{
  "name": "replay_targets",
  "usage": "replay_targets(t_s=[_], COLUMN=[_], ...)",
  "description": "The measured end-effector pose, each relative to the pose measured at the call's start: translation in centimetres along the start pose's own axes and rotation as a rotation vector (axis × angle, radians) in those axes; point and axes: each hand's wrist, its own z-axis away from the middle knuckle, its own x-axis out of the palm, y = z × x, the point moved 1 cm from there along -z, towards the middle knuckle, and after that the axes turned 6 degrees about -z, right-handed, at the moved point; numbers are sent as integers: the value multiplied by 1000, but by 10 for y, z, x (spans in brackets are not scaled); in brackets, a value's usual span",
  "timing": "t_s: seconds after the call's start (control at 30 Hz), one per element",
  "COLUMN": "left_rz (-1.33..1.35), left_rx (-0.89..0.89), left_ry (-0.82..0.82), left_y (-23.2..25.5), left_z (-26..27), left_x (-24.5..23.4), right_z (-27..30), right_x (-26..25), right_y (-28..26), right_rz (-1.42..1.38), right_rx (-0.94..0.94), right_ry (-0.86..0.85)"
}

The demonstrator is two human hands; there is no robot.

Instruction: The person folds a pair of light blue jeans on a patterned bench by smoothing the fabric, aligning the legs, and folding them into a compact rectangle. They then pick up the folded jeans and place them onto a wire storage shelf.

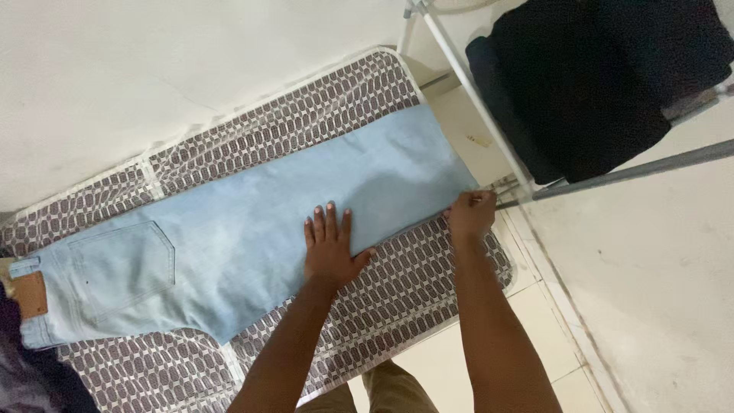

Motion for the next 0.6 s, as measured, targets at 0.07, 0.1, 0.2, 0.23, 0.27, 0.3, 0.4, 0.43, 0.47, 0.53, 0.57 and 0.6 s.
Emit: replay_targets(t_s=[0.07,0.1,0.2,0.23,0.27,0.3,0.4,0.43,0.47,0.53,0.57,0.6], left_rz=[-21,-23,17,38,37,35,48,55,44,21,36,50], left_rx=[-1,-3,0,1,-2,-2,11,17,24,37,32,27], left_ry=[-15,-10,13,21,-16,-53,-4,40,31,11,-3,-16], left_y=[0,1,-1,-1,-1,0,0,-1,-2,-2,-2,-2], left_z=[-2,0,3,4,6,7,9,9,10,9,8,7], left_x=[0,0,-4,-7,-9,-11,-13,-12,-11,-11,-12,-13], right_z=[2,2,5,6,8,11,21,22,24,22,16,5], right_x=[1,1,3,5,12,20,52,64,73,92,102,115], right_y=[0,0,0,-1,-3,-5,-11,-13,-13,-12,-11,-14], right_rz=[18,38,158,207,386,563,802,826,826,819,905,991], right_rx=[7,-10,-150,-211,-339,-466,-876,-1019,-1108,-1287,-1262,-1236], right_ry=[25,44,111,133,54,-24,-283,-375,-409,-477,-489,-501])
